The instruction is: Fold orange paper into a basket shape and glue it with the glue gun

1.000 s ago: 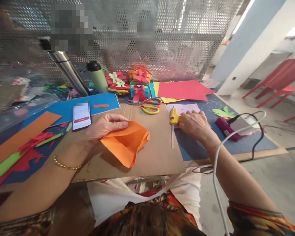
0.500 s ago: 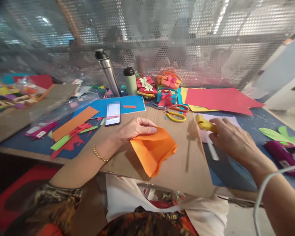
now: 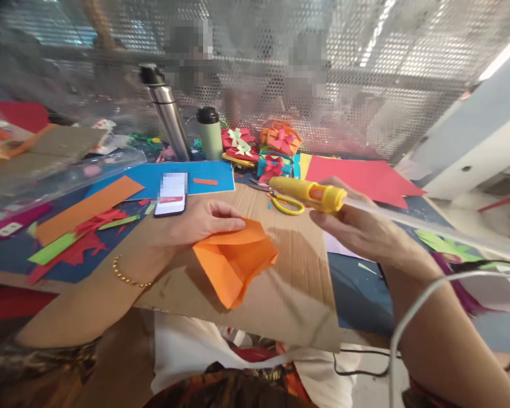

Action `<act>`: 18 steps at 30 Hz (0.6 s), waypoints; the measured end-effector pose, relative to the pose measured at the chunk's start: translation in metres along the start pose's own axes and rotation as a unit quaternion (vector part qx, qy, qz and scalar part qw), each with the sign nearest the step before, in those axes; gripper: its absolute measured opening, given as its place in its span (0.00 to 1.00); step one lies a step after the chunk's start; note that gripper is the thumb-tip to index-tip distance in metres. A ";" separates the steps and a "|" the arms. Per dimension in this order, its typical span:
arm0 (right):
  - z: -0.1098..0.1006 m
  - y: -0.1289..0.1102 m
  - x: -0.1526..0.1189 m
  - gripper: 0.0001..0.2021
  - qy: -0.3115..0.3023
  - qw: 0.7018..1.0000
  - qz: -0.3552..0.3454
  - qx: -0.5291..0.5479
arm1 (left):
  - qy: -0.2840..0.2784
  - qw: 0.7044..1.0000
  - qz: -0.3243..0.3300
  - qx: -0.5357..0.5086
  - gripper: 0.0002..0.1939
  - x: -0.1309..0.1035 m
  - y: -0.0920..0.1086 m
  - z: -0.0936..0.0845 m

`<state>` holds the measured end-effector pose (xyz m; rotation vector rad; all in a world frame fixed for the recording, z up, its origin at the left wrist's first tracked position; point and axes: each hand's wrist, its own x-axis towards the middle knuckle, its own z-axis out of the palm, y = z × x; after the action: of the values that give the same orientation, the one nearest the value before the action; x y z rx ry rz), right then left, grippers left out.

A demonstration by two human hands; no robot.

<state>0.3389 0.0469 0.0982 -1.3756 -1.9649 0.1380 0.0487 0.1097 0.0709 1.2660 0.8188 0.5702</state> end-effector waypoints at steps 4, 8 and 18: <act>0.010 0.009 -0.011 0.24 -0.056 0.994 0.044 0.078 | 0.012 0.999 0.018 0.030 0.11 -0.001 0.001 0.000; 0.010 0.015 -0.019 0.14 -0.064 0.979 0.040 0.187 | 0.030 0.998 0.019 0.055 0.09 -0.004 0.005 0.003; -0.007 -0.009 -0.025 0.13 -0.104 0.983 -0.046 0.146 | 0.018 0.999 0.013 0.037 0.04 -0.012 0.007 0.010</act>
<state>0.3405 0.0195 0.0955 -1.1149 -2.0761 0.5239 0.0502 0.0958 0.0815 1.3386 0.8608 0.5893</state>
